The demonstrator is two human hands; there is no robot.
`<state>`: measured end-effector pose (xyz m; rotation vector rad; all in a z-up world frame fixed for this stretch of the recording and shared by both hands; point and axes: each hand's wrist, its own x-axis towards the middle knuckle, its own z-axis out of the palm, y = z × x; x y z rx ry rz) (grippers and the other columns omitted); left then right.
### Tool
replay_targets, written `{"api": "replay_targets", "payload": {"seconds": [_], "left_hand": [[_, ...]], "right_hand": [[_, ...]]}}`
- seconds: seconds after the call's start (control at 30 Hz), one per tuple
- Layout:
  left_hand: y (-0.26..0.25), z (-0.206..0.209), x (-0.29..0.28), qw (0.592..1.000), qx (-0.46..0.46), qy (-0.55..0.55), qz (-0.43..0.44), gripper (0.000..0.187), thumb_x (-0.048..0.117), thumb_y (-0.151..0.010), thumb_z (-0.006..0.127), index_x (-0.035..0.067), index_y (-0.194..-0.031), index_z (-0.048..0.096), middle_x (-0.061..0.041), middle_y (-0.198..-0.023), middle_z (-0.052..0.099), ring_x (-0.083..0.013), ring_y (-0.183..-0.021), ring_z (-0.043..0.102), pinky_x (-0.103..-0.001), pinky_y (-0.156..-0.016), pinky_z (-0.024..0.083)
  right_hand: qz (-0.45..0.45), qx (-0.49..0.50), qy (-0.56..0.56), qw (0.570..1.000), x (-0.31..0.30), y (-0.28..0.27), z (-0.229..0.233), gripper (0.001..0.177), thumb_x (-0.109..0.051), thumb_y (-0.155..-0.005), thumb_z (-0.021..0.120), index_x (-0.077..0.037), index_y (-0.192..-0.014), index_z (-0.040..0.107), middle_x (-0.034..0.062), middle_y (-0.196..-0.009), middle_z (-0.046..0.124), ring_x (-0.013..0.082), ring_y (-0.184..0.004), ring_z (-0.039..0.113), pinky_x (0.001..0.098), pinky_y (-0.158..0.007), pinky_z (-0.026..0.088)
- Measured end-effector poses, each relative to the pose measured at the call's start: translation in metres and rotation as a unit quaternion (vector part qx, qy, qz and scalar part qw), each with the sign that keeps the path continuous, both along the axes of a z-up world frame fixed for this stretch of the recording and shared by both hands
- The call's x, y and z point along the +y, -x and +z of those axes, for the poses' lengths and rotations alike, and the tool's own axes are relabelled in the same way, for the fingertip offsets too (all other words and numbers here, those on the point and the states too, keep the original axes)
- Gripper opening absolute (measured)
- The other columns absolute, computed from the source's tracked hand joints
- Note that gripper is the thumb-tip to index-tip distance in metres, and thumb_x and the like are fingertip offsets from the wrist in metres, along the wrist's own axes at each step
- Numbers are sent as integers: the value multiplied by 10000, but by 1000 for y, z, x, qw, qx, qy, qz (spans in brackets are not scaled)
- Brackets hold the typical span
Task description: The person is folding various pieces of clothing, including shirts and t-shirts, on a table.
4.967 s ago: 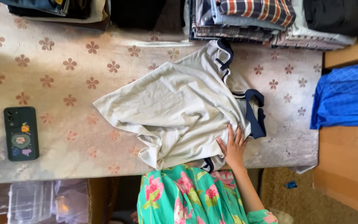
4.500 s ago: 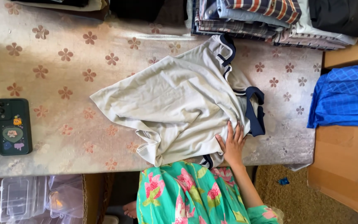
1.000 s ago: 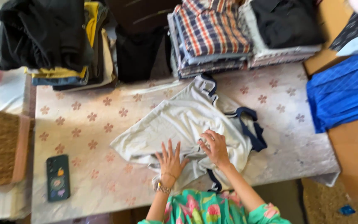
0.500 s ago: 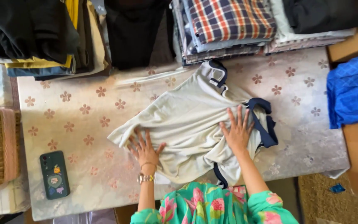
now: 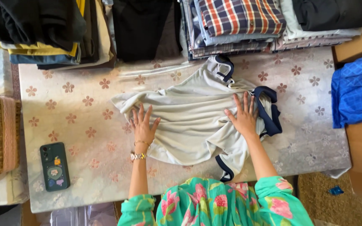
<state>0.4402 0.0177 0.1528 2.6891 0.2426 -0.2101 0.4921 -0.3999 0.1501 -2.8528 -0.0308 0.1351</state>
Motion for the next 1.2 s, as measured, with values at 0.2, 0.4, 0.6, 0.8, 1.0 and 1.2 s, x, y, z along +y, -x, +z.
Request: {"api": "replay_targets", "payload": {"seconds": [0.2,0.4,0.6,0.8,1.0,1.2], "left_hand": [[83,37,-25,983,-126,109,74,613,423,-936,697,229,-1491,523,-40,-1618,397,-353,-1473,346,-547,-1190,322],[124,57,-35,985,-160,52,-24,553,400,-749,809,227,-1254,665,-3,-1399,577,-299,-1335,463,-507,-1057,393],[138,22,-10,996,-48,6,-75,396,339,-787,782,266,-1174,743,44,-1135,656,-218,-1174,534,-476,-1026,380],[167,79,18,995,79,-31,-56,221,357,-779,794,258,-977,797,29,-1040,672,-216,-1177,544,-507,-1104,302],[220,97,25,917,377,-112,69,330,369,-768,831,383,-1093,777,54,-1215,638,-191,-1316,513,-506,-1183,307],[151,81,-20,985,-29,-84,147,292,279,-977,704,199,-1253,659,-48,-1346,623,-291,-1319,538,-433,-1112,416]], "right_hand": [[64,-32,-82,994,-8,58,43,784,-613,-938,609,-223,-1582,390,181,-1684,284,430,-1531,288,550,-1218,310],[99,-107,-100,984,15,151,83,982,-629,-717,741,-71,-1462,426,277,-1456,399,485,-1366,363,594,-1086,303],[111,-8,-84,990,-15,175,72,641,-145,-644,760,-174,-1270,627,131,-1354,539,390,-1272,510,494,-1030,437],[-7,14,-149,989,-126,161,98,356,103,-702,677,-123,-966,757,57,-1092,742,262,-1056,690,356,-950,532],[-39,353,-139,924,-157,196,97,484,-4,-681,845,-223,-1107,780,10,-1121,791,184,-1069,692,324,-962,476],[-42,-73,-200,976,-64,93,114,274,-237,-960,721,-71,-1179,720,120,-1154,719,318,-1119,652,406,-992,485]]}}
